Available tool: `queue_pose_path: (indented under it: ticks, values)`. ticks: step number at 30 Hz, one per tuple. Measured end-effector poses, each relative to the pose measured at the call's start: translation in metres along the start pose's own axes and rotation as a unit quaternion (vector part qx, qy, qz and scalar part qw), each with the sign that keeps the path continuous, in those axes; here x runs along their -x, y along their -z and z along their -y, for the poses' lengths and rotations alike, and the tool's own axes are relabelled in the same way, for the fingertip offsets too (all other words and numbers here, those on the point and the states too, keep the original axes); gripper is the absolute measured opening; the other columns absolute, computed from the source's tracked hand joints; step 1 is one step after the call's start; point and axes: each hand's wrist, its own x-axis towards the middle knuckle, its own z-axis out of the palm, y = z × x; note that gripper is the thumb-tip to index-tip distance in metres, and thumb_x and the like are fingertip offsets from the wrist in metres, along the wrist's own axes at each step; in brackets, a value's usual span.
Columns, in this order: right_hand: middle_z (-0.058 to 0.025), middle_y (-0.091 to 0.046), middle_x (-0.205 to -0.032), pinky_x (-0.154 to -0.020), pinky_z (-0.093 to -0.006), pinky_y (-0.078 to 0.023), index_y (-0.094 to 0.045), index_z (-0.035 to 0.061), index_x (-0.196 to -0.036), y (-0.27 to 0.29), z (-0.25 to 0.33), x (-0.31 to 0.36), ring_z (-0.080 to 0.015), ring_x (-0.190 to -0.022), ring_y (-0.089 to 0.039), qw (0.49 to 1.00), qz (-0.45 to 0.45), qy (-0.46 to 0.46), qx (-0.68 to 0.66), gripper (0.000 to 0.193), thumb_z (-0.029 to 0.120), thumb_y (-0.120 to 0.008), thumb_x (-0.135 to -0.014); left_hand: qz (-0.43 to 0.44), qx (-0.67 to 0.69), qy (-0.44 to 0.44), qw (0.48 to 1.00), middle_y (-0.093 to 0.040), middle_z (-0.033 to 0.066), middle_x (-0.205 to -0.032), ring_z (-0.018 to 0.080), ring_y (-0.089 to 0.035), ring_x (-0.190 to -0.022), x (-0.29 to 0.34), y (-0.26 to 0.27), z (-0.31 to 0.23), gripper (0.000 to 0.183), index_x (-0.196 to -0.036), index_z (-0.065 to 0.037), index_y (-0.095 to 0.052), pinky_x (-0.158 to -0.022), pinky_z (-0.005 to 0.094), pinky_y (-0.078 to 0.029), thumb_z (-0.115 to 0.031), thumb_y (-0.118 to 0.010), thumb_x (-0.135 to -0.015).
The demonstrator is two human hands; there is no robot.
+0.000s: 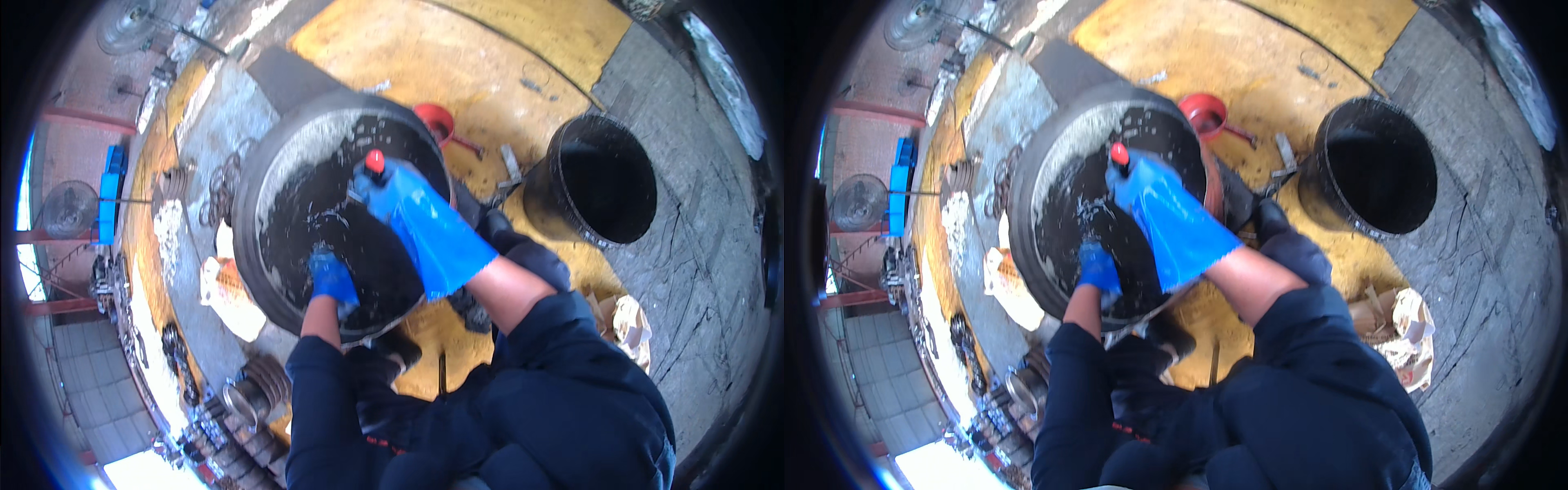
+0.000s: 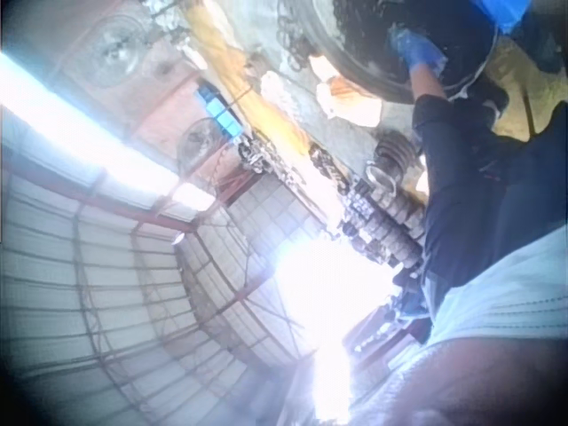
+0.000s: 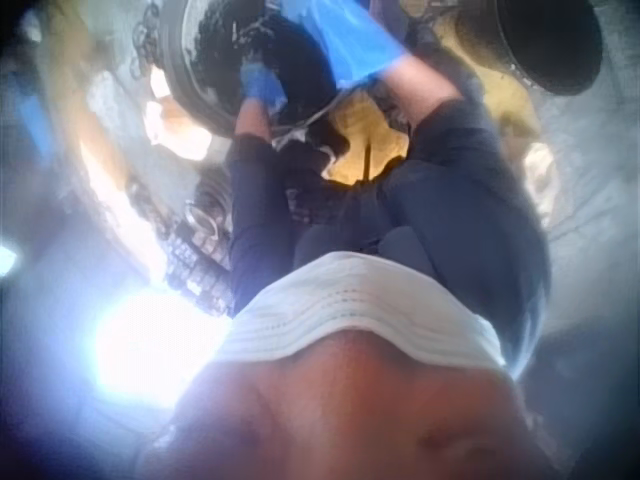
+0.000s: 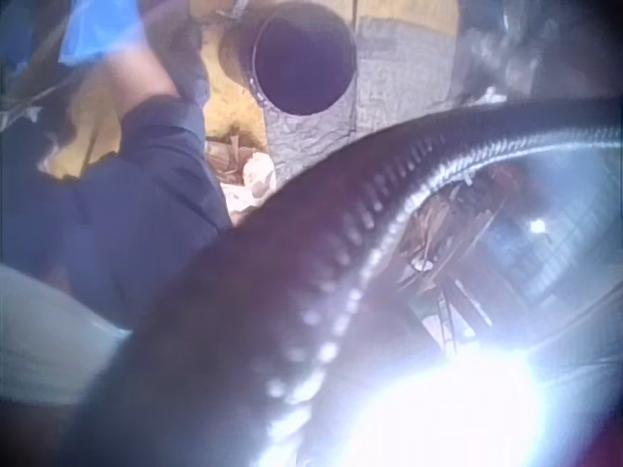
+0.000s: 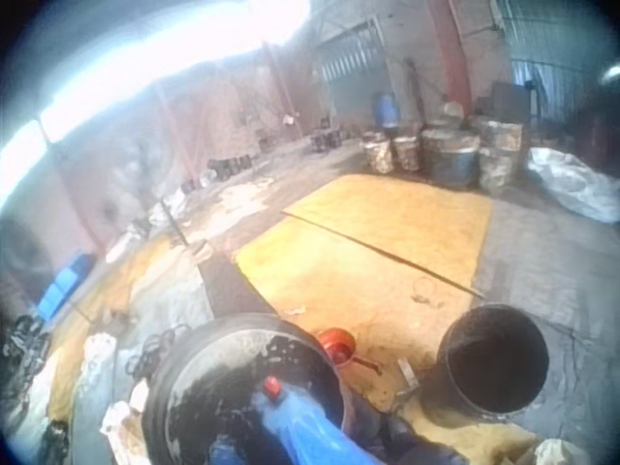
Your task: The person cleans several metal rings one by one by dipping them into a basin of liquid and scrubbing them with a brush.
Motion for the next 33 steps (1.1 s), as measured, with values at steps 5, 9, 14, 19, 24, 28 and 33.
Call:
queue_pose_path:
  ticks: [5, 9, 14, 19, 24, 28, 33]
  values:
    - [-0.0106, -0.072, -0.088, -0.08, -0.0305, -0.054, -0.068, 0.0035, -0.103, -0.026, 0.016, 0.012, -0.0165, -0.082, -0.069, 0.998, 0.036, -0.009, -0.057, 0.019, 0.014, -0.065, -0.087, 0.142, 0.244, 0.08, 0.956, -0.054, 0.0229, -0.136, 0.0335, -0.049, -0.13, -0.056, -0.072, 0.047, 0.065, -0.129, -0.005, -0.06, -0.11, 0.0395, -0.037, -0.039, -0.072, -0.075]
    - [-0.0124, -0.072, -0.091, -0.081, -0.0314, -0.054, -0.069, 0.0055, -0.105, -0.012, -0.003, 0.006, -0.0187, -0.088, -0.07, 0.999, 0.021, -0.024, -0.012, 0.023, 0.019, -0.066, -0.086, 0.029, 0.365, 0.095, 0.926, -0.065, 0.023, -0.117, 0.0378, -0.058, -0.116, -0.067, -0.043, 0.019, 0.036, -0.112, -0.006, -0.071, -0.098, 0.0414, -0.047, -0.03, -0.063, -0.085]
    - [-0.013, -0.072, -0.096, -0.084, -0.0338, -0.053, -0.068, 0.0079, -0.108, -0.032, 0.008, 0.012, -0.023, -0.092, -0.069, 0.998, 0.04, -0.023, -0.042, 0.028, 0.024, -0.065, -0.086, 0.104, 0.348, 0.224, 0.905, -0.066, 0.0203, -0.116, 0.0363, -0.062, -0.111, -0.004, -0.048, 0.065, 0.035, -0.108, -0.008, -0.071, -0.091, 0.0431, -0.05, -0.032, -0.06, -0.085]
    - [-0.0156, -0.07, -0.1, -0.088, -0.0413, -0.052, -0.068, 0.0134, -0.111, -0.013, -0.033, -0.006, -0.0347, -0.098, -0.066, 0.995, 0.03, -0.047, -0.079, 0.035, 0.037, -0.062, -0.086, 0.04, 0.331, 0.139, 0.933, -0.068, 0.0159, -0.111, 0.0316, -0.066, -0.101, 0.012, 0.077, 0.031, 0.033, -0.101, -0.009, -0.07, -0.083, 0.0435, -0.051, -0.034, -0.063, -0.082]
    - [-0.0148, -0.07, -0.093, -0.079, -0.0378, -0.054, -0.068, 0.0138, -0.106, -0.016, 0.046, 0.018, -0.0321, -0.087, -0.068, 0.995, 0.047, -0.002, 0.087, 0.027, 0.031, -0.064, -0.085, 0.026, 0.546, 0.194, 0.814, -0.066, 0.0094, -0.089, 0.0209, -0.06, -0.078, 0.042, -0.063, 0.098, 0.032, -0.093, -0.007, -0.068, -0.069, 0.0374, -0.047, -0.035, -0.069, -0.078]
    - [-0.0138, -0.07, -0.097, -0.081, -0.0462, -0.053, -0.069, 0.0123, -0.1, 0.004, 0.03, 0.019, -0.0381, -0.093, -0.065, 0.995, 0.011, 0.004, 0.095, 0.028, 0.034, -0.06, -0.085, 0.053, 0.648, 0.165, 0.742, -0.068, 0.0093, -0.092, 0.0198, -0.062, -0.081, 0.034, -0.006, 0.045, 0.031, -0.098, -0.005, -0.068, -0.071, 0.0351, -0.048, -0.031, -0.069, -0.081]
    - [-0.0132, -0.07, -0.102, -0.083, -0.0463, -0.052, -0.071, 0.0153, -0.104, -0.006, 0.039, 0.023, -0.0372, -0.095, -0.065, 0.993, 0.053, -0.021, 0.105, 0.03, 0.036, -0.059, -0.085, 0.032, 0.715, 0.163, 0.679, -0.071, 0.0091, -0.097, 0.0185, -0.064, -0.084, 0.062, 0.085, 0.022, 0.031, -0.105, -0.003, -0.069, -0.074, 0.0323, -0.05, -0.026, -0.068, -0.084]
